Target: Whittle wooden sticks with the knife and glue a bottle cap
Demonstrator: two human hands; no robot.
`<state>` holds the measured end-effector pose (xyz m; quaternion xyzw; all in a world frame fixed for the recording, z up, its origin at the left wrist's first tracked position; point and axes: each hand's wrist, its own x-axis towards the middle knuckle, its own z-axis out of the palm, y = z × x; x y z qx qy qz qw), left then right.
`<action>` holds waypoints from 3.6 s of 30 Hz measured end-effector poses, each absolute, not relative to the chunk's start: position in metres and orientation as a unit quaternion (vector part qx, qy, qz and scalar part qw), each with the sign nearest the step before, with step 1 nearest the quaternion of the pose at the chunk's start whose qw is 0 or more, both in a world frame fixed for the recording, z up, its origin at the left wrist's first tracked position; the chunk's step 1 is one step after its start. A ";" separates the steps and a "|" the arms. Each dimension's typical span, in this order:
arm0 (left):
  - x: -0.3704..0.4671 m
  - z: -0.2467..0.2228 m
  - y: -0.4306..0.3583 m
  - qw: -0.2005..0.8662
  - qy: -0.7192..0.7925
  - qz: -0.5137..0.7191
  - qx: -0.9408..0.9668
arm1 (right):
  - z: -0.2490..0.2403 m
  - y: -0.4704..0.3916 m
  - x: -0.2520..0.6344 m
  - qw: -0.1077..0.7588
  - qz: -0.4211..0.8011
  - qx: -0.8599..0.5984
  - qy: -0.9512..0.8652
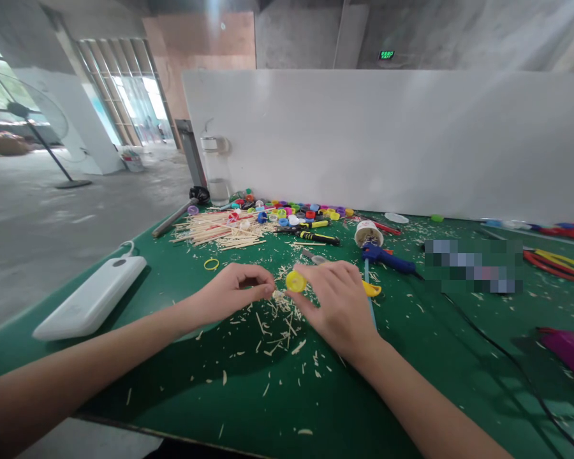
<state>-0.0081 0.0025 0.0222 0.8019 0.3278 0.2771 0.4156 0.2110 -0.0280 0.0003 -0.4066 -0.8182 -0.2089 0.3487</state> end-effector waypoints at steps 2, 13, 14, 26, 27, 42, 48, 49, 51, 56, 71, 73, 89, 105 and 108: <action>-0.009 0.025 0.000 0.442 0.308 0.289 0.791 | -0.002 -0.022 0.216 0.382 -0.172 -0.474 -0.775; -0.010 0.011 0.004 0.015 0.240 0.179 0.954 | -0.002 -0.012 0.218 0.528 0.302 -0.534 -0.587; -0.010 0.010 0.005 0.013 0.241 0.177 0.954 | -0.002 -0.013 0.217 0.532 0.318 -0.528 -0.580; -0.011 0.010 0.004 -0.054 0.228 0.177 0.956 | -0.008 -0.013 0.213 0.539 0.382 -0.496 -0.564; -0.011 0.009 0.004 -0.056 0.227 0.178 0.956 | -0.009 -0.013 0.214 0.538 0.387 -0.493 -0.563; -0.002 0.008 -0.007 0.222 0.317 0.250 0.888 | -0.001 -0.022 0.198 0.533 0.500 -0.427 -0.532; 0.010 0.013 -0.012 0.526 0.308 0.257 0.750 | -0.009 -0.030 0.190 0.474 0.514 -0.394 -0.597; 0.010 0.013 -0.012 0.543 0.307 0.264 0.736 | -0.010 -0.031 0.190 0.474 0.514 -0.390 -0.599; 0.011 0.013 -0.013 0.554 0.310 0.280 0.720 | -0.011 -0.032 0.189 0.480 0.513 -0.386 -0.598; 0.011 0.010 -0.012 0.574 0.312 0.293 0.698 | -0.011 -0.030 0.187 0.497 0.516 -0.398 -0.574; 0.008 0.002 -0.007 0.436 0.359 0.353 0.746 | -0.006 -0.029 0.188 0.505 0.586 -0.363 -0.519; 0.008 -0.002 -0.009 0.413 0.343 0.370 0.758 | -0.007 -0.030 0.189 0.509 0.579 -0.361 -0.526; 0.002 0.009 -0.011 0.247 0.376 0.368 0.813 | -0.012 -0.030 0.184 0.511 0.553 -0.397 -0.525; 0.001 0.012 -0.014 0.307 0.380 0.347 0.801 | -0.010 -0.030 0.188 0.480 0.553 -0.376 -0.569; 0.001 0.012 -0.014 0.316 0.381 0.342 0.799 | -0.012 -0.029 0.189 0.475 0.556 -0.373 -0.571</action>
